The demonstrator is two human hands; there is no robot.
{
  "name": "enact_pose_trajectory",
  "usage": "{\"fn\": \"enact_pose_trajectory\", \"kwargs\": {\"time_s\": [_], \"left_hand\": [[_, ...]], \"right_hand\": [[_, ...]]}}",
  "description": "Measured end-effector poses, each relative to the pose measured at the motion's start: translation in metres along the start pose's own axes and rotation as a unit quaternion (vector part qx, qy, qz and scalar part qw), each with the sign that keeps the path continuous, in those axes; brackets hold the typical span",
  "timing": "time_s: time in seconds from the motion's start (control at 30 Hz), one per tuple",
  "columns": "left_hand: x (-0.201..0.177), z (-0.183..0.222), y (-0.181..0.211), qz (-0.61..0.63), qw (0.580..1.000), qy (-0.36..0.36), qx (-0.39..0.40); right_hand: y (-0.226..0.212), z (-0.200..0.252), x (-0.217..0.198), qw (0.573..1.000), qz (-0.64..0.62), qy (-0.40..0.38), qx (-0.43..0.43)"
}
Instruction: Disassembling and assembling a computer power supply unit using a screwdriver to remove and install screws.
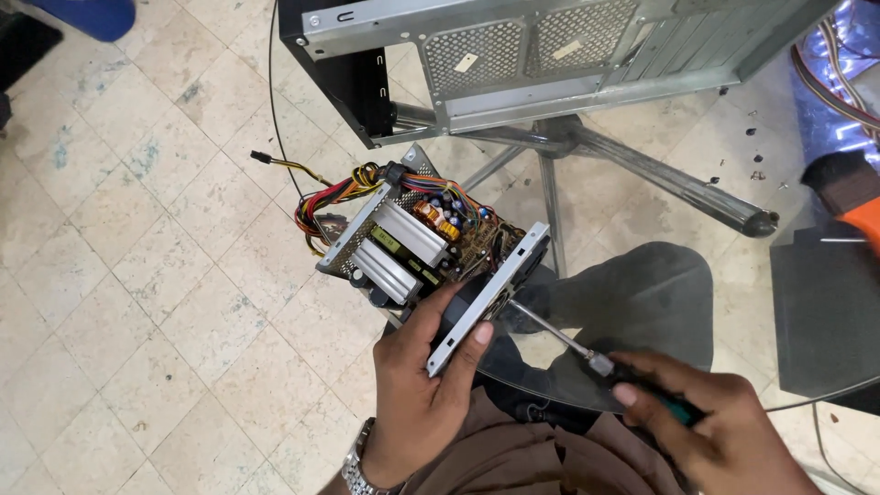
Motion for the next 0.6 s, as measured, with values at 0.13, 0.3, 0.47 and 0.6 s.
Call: {"fn": "enact_pose_trajectory", "kwargs": {"time_s": [0.13, 0.3, 0.47, 0.6], "left_hand": [[0.0, 0.0, 0.0, -0.002, 1.0, 0.006, 0.004], [0.0, 0.0, 0.0, 0.012, 1.0, 0.013, -0.001], [0.003, 0.003, 0.0, 0.003, 1.0, 0.015, 0.013], [0.0, 0.001, 0.0, -0.01, 1.0, 0.014, -0.001]], "right_hand": [[-0.005, 0.006, -0.005, 0.991, -0.096, 0.05, -0.073], [-0.038, 0.035, -0.002, 0.798, 0.216, 0.248, -0.505], [0.012, -0.007, -0.002, 0.971, -0.187, -0.013, 0.148], [0.002, 0.018, 0.008, 0.912, 0.145, 0.137, -0.359]]}}
Point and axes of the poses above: each hand's wrist, its own z-axis away from the middle knuckle, its own x-axis out of the palm, y = z × x, the point moved 5 cm from there along -z, towards the middle knuckle, and after that the axes turned 7 degrees about -z, right-handed, at the moved point
